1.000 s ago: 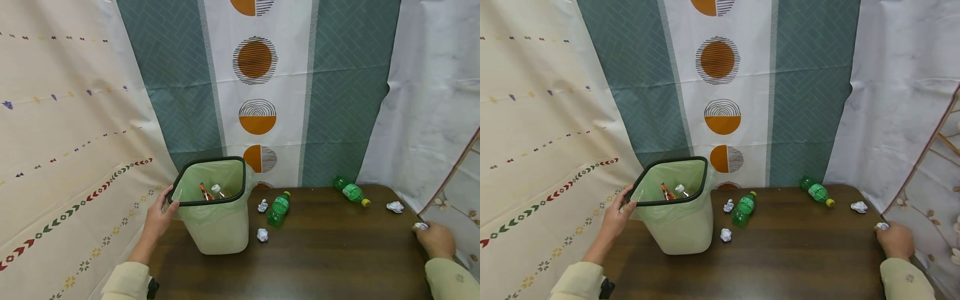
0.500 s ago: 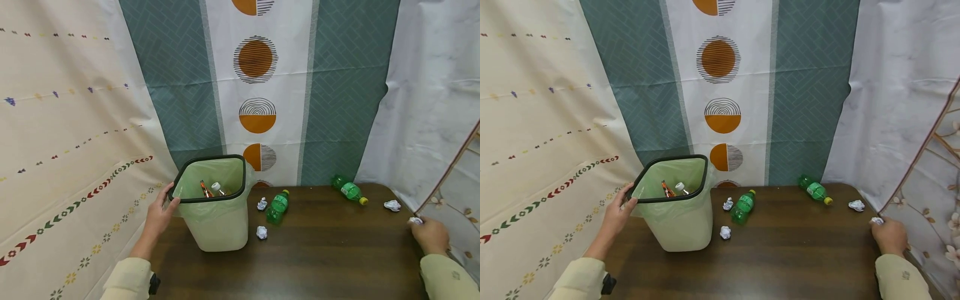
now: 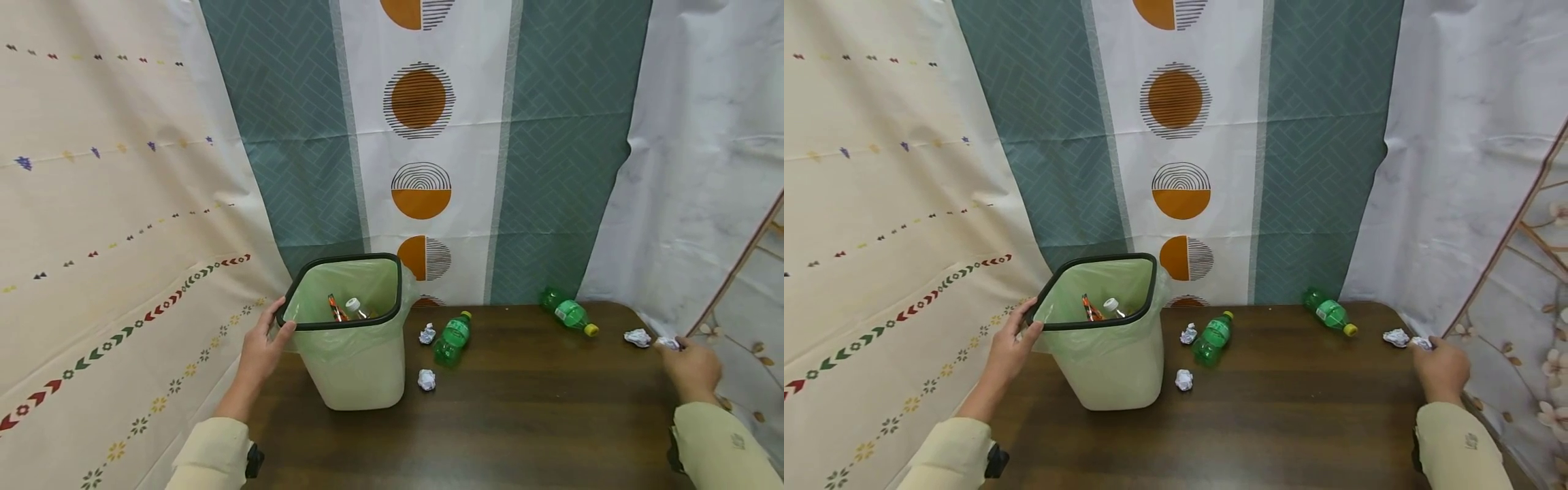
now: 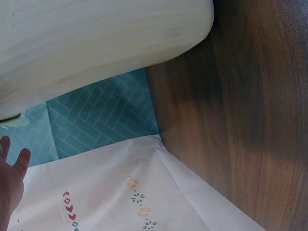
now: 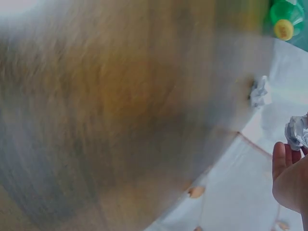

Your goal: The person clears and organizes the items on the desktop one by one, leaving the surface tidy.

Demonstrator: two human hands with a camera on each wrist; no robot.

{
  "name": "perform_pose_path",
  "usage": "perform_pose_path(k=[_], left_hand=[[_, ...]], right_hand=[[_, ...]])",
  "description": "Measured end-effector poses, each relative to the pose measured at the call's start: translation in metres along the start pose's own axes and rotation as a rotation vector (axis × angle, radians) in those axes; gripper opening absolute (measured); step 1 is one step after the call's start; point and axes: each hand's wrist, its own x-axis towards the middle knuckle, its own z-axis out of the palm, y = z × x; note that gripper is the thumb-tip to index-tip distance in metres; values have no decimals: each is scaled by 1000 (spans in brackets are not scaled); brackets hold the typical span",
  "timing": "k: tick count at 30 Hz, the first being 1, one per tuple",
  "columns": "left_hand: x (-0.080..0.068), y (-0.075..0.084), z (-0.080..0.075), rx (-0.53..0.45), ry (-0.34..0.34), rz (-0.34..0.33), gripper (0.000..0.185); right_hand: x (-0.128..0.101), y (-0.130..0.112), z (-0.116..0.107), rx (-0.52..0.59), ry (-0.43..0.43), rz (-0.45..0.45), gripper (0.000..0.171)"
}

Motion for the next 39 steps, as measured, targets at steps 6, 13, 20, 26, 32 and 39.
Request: perform_pose_path(k=[6, 13, 20, 26, 32, 39], left_hand=[[1, -2, 2, -11, 12, 8, 58], [1, -2, 2, -29, 14, 19, 59], [1, -2, 2, -34, 15, 18, 59], [0, -2, 3, -37, 20, 20, 59], [0, -5, 4, -40, 22, 18, 58], [0, -4, 3, -37, 8, 4, 59]], right_hand=[[1, -25, -2, 61, -16, 31, 52], [1, -58, -4, 127, -14, 45, 53], [2, -91, -9, 144, -38, 76, 56], [2, -112, -13, 203, -37, 85, 58], [-1, -143, -14, 298, -5, 72, 56], [-8, -178, -14, 386, -43, 51, 56]])
